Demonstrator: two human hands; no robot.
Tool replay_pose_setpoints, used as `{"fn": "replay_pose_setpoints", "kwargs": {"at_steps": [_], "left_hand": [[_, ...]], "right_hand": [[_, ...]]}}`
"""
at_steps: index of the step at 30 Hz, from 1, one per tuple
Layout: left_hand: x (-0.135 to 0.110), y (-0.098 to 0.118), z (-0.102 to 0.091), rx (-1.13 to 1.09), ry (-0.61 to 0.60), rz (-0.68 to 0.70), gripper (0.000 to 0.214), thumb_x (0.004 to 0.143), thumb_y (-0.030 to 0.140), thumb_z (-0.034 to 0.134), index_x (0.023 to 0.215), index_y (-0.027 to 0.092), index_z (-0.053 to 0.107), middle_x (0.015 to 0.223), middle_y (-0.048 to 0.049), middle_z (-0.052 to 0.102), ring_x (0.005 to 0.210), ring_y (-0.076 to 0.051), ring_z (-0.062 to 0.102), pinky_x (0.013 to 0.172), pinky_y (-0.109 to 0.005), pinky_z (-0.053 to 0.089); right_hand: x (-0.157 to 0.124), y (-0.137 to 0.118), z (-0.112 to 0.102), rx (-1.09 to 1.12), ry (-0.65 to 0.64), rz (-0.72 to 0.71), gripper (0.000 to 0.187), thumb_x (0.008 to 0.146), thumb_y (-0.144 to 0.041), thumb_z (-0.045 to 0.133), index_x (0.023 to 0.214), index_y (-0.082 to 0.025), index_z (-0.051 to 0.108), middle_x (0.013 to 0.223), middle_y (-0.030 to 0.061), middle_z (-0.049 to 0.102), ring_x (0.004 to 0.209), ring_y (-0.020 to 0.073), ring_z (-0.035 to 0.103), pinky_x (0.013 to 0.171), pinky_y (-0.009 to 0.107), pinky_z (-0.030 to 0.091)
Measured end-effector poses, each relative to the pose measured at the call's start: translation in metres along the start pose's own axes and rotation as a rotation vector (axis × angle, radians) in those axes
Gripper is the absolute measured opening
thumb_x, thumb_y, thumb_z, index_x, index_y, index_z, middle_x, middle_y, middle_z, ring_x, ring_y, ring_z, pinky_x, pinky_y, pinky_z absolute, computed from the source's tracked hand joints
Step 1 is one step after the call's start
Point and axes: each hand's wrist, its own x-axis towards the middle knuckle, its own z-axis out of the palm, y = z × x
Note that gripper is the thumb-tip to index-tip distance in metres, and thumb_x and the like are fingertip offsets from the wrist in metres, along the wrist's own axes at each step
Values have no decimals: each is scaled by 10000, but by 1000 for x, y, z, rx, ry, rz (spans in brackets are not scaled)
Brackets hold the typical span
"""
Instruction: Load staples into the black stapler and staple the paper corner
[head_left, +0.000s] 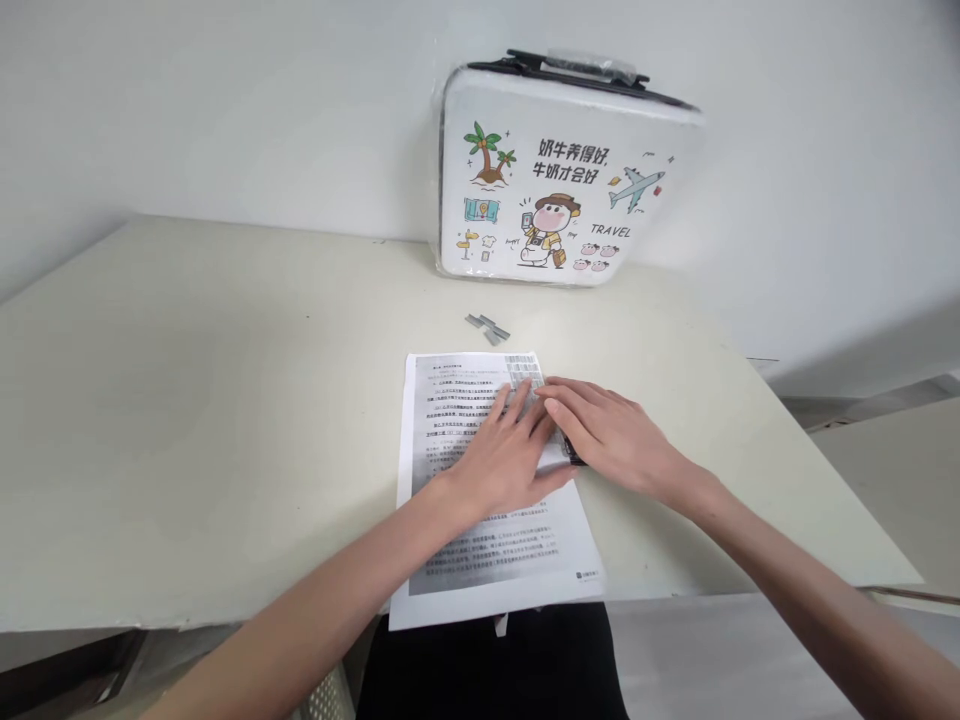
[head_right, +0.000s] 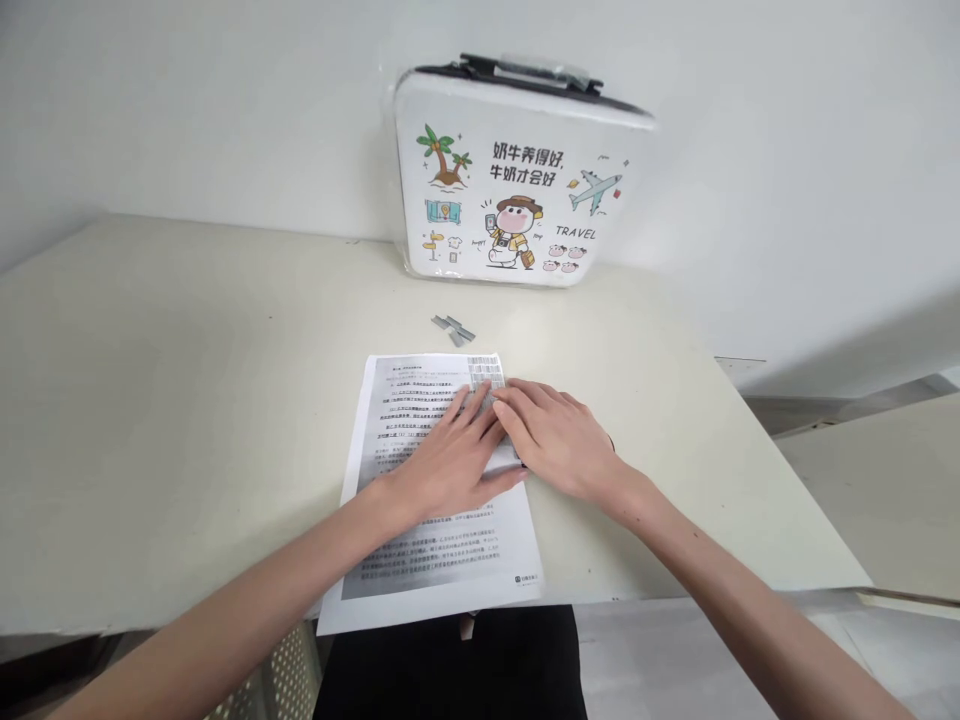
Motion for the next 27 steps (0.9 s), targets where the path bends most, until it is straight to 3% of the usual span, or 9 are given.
{"fn": "replay_pose_setpoints", "kwargs": {"at_steps": [13, 27], "left_hand": [[-1, 1, 1, -2, 17, -7, 727, 1081, 622, 362, 1612, 125, 374, 1698, -143, 385, 1646, -344, 65, 1345, -558, 77], [-4, 0, 1, 3, 30, -6, 708, 1055, 591, 432, 1538, 78, 508, 1637, -156, 480, 1640, -368, 66, 1347, -551, 63]], "right_hand": [[1, -5, 9, -165, 55, -47, 523, 1119, -403, 208, 1398, -279, 634, 1534, 70, 608, 1435, 279, 552, 1104, 526, 514], [4, -7, 24, -274, 142, -108, 485, 1102, -344, 293, 1470, -226, 586, 1546, 138, 590, 1409, 335, 568, 1043, 541, 554]]}}
